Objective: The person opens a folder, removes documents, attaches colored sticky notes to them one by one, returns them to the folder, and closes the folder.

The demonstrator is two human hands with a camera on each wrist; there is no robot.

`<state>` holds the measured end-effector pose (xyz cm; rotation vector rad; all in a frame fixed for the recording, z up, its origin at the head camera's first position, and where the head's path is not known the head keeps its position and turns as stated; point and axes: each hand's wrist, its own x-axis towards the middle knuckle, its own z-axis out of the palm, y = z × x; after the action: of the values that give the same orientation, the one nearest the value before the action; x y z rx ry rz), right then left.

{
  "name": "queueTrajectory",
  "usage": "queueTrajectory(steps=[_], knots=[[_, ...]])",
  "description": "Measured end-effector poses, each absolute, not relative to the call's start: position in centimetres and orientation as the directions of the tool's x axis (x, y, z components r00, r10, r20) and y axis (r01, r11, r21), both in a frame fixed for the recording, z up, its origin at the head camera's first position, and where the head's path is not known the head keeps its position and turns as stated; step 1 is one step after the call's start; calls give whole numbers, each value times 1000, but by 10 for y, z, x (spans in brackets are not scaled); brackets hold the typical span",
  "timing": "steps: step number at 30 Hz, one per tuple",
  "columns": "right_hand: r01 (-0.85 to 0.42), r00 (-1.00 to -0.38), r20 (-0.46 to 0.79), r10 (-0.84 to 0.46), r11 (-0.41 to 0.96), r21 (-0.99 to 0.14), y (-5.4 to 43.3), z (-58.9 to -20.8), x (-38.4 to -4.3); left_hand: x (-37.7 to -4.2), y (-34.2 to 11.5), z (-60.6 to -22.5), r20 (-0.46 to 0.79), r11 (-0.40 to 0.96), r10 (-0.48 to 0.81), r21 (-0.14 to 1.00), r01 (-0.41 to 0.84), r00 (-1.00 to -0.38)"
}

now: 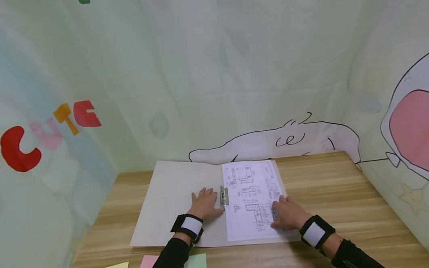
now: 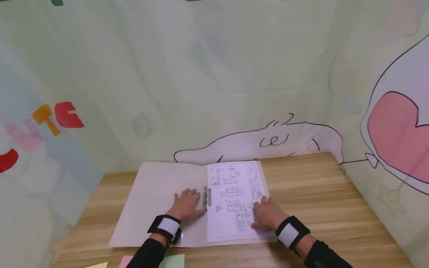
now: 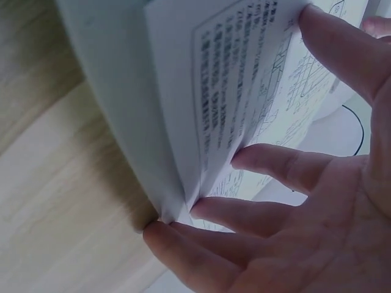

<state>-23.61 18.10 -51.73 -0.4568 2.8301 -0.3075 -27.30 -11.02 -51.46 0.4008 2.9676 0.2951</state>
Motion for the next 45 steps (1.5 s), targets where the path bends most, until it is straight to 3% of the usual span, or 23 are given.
queueTrajectory(steps=[12, 21, 45], knots=[[-259, -916, -244, -318, 934, -245, 178, -515, -237, -279, -107, -505, -136, 911, 381, 223, 346, -915], [-284, -910, -233, -342, 926, -248, 175, -514, -235, -287, -107, -500, -155, 914, 398, 155, 375, -904], [-287, -912, -233, -337, 931, -225, 179, -518, -235, -295, -98, -511, -46, 905, 422, 86, 417, -905]])
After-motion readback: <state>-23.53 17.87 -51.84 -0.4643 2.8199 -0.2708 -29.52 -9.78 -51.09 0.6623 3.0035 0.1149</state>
